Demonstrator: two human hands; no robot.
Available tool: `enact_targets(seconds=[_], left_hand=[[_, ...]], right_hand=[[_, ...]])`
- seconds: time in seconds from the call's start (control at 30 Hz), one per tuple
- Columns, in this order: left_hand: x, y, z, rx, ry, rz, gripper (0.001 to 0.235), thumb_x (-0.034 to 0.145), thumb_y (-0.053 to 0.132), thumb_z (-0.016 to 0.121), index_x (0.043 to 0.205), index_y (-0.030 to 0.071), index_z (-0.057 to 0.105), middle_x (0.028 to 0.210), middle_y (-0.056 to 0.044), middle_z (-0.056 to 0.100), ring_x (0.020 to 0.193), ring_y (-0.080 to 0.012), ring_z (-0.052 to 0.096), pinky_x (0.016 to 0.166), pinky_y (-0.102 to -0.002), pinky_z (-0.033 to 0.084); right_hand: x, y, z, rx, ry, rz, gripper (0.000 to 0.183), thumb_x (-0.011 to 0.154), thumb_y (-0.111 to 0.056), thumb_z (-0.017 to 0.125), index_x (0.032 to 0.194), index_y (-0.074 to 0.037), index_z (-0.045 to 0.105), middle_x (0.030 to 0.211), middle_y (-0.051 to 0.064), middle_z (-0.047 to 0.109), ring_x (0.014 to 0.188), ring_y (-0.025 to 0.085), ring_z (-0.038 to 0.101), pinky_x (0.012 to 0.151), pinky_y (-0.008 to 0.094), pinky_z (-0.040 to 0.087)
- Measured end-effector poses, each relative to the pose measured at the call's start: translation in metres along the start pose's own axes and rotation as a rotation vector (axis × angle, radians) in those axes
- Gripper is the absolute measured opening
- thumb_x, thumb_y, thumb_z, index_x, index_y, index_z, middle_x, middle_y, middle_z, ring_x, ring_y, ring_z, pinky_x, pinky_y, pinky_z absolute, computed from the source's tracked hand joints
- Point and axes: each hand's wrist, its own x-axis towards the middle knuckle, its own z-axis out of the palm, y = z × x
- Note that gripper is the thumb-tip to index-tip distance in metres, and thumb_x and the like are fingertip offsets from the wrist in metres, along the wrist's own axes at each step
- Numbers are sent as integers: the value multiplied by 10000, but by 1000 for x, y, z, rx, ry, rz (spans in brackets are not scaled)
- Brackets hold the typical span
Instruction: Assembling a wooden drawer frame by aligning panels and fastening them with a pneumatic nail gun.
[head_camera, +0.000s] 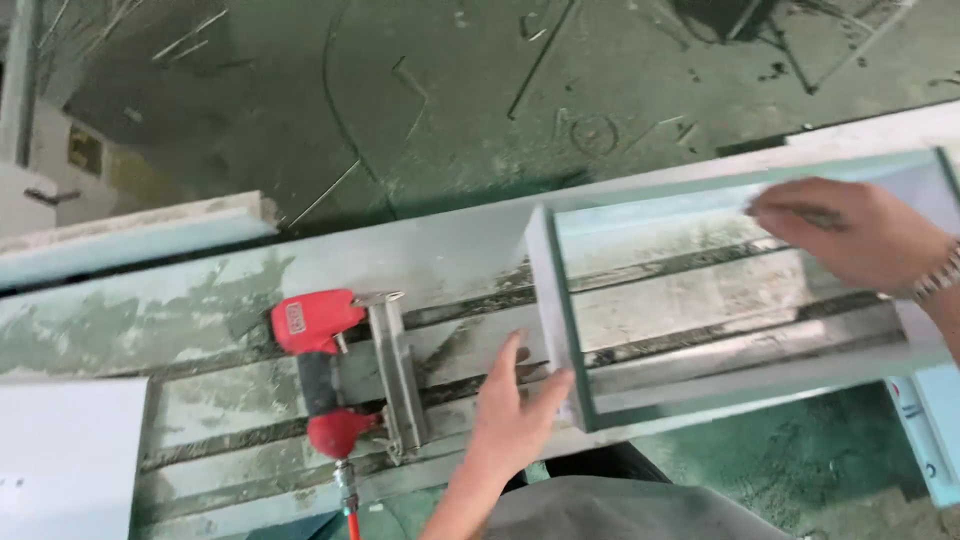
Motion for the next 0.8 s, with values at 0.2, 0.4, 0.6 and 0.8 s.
enact_targets(seconds=[0.2, 0.4, 0.6, 0.8], left_hand=[[24, 14, 62, 44, -71, -118, 963, 890, 482, 609, 1650, 205, 86, 1626, 3, 390, 1404, -245, 492, 1126, -403, 441], [63, 50, 81, 280, 129, -252, 584, 968, 331, 607, 1504, 201, 416, 1366, -43, 684, 1025, -220, 750, 962, -386, 620], [46, 89, 109, 434, 193, -418, 604, 956, 274, 541, 1489, 5, 451, 1443, -163, 596, 1201, -351, 651, 907, -445, 500], [-25, 69, 165, -36, 464, -579, 627, 942, 95, 597, 1531, -7, 406, 1539, -153, 505, 1357, -391, 530, 1063, -530, 446]], right_hand=[[-65, 272, 35, -255, 439, 365, 618, 983, -450, 641, 1445, -42, 697, 1402, 263, 659, 1226, 413, 625, 828, 550, 560], [-76, 297, 11, -120, 452, 669, 929, 878, -530, 672, 1598, 0, 420, 1521, 303, 453, 1339, 473, 463, 1049, 612, 408], [-21, 361, -23, -230, 22, 630, 597, 921, -511, 632, 1178, 20, 722, 1067, 250, 767, 947, 428, 728, 708, 507, 610], [96, 333, -73, -328, 168, 199, 515, 967, -534, 583, 1229, -136, 777, 1068, 262, 763, 1030, 426, 700, 821, 484, 571]])
